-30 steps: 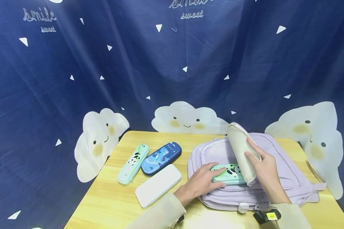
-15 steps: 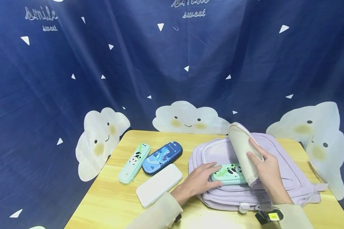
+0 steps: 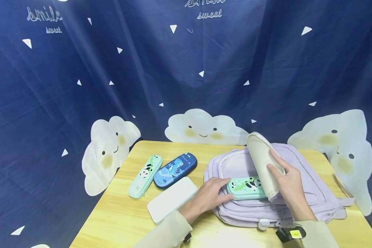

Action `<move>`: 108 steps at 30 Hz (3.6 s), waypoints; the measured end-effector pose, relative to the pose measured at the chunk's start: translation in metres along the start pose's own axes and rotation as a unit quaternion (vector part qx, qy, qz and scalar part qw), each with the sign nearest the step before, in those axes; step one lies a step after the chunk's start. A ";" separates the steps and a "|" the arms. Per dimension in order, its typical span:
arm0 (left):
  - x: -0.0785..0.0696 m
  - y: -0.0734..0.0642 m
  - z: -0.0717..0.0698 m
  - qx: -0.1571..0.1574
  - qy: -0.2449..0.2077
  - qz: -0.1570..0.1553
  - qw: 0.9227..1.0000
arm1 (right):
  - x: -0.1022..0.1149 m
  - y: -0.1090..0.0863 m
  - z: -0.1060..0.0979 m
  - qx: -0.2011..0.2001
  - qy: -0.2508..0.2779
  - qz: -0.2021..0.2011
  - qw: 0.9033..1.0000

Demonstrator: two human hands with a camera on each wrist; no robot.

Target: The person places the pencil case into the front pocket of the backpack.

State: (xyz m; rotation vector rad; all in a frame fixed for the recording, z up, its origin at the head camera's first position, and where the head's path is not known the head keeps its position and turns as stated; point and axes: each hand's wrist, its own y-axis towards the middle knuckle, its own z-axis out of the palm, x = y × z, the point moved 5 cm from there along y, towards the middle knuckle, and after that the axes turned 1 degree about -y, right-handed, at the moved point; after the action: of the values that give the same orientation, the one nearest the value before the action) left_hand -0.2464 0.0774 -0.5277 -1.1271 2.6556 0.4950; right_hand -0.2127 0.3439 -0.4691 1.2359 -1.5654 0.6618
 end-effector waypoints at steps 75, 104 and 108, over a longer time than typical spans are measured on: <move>-0.033 0.026 0.013 -0.094 0.045 -0.023 0.994 | 0.007 -0.002 0.004 -0.017 0.059 -0.010 0.998; 0.050 -0.040 -0.024 -0.102 0.022 -0.074 0.992 | 0.002 -0.002 0.003 -0.013 0.051 -0.009 0.999; 0.056 -0.047 -0.028 -0.103 0.015 -0.084 0.991 | 0.002 -0.003 0.002 -0.016 0.044 -0.009 0.999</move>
State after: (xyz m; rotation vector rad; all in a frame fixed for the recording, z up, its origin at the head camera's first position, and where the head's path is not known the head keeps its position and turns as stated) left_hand -0.2520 -0.0003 -0.5305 -1.4134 2.5483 0.7383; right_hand -0.2109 0.3406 -0.4689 1.1806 -1.4856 0.6680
